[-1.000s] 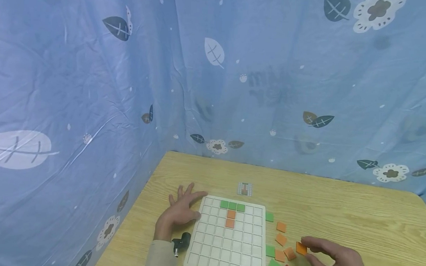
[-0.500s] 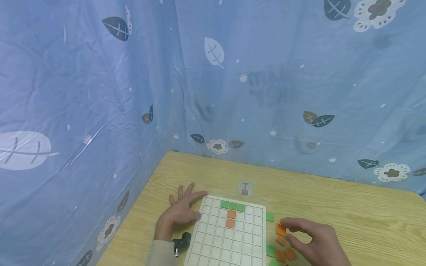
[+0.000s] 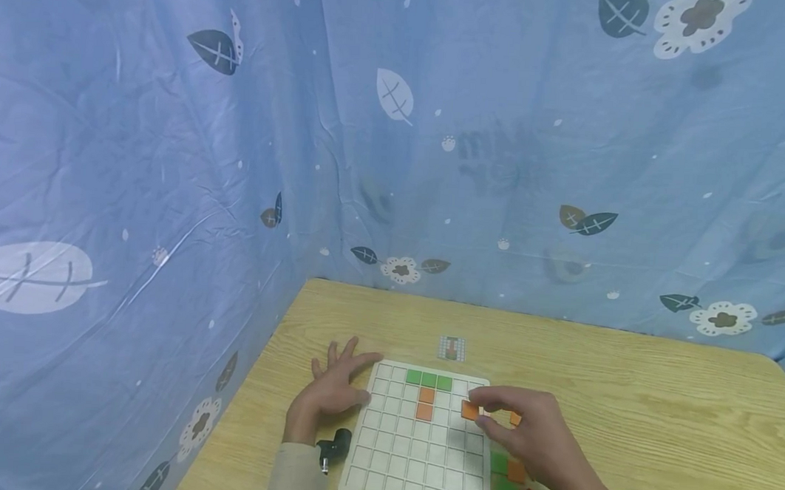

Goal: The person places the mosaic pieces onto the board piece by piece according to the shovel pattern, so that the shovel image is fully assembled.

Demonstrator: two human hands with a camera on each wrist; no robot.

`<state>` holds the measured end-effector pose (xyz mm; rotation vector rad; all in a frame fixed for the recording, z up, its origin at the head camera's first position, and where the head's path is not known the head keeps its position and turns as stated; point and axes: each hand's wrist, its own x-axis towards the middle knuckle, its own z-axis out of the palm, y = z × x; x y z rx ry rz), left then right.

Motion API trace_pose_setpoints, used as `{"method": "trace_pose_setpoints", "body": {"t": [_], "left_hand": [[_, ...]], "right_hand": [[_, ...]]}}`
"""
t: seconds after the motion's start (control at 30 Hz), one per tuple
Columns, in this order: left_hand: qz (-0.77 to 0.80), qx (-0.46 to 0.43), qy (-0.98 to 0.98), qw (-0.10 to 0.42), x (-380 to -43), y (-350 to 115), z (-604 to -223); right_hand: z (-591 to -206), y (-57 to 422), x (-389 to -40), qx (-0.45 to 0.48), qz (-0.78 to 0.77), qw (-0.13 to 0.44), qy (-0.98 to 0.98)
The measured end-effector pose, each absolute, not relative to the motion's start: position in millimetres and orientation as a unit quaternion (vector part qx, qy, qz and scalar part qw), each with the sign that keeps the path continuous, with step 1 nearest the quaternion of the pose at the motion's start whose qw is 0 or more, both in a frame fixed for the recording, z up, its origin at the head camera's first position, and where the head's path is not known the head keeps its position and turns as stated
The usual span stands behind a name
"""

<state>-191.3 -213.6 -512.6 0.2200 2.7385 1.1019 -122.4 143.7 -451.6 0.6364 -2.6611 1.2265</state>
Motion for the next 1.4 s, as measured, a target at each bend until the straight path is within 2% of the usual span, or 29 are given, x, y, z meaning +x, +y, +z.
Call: {"method": "trace_pose_setpoints", "body": {"t": [0.17, 0.43, 0.63, 0.9, 1.4], "left_hand": [[0.377, 0.077, 0.918, 0.091, -192, -214, -513], [0.376, 0.07, 0.919, 0.092, -192, -214, -513], [0.374, 0.071, 0.92, 0.091, -191, -214, -511], [0.374, 0.073, 0.92, 0.095, -193, -214, -511], [0.371, 0.077, 0.921, 0.094, -191, -215, -510]], "right_hand": [[-462, 128, -129, 0.245, 0.419, 0.054, -0.873], [-485, 107, -135, 0.277, 0.427, 0.069, -0.858], [-501, 93, -138, 0.258, 0.446, 0.028, -0.856], [-516, 83, -139, 0.297, 0.419, 0.071, -0.855], [-516, 75, -139, 0.318, 0.377, 0.089, -0.866]]}}
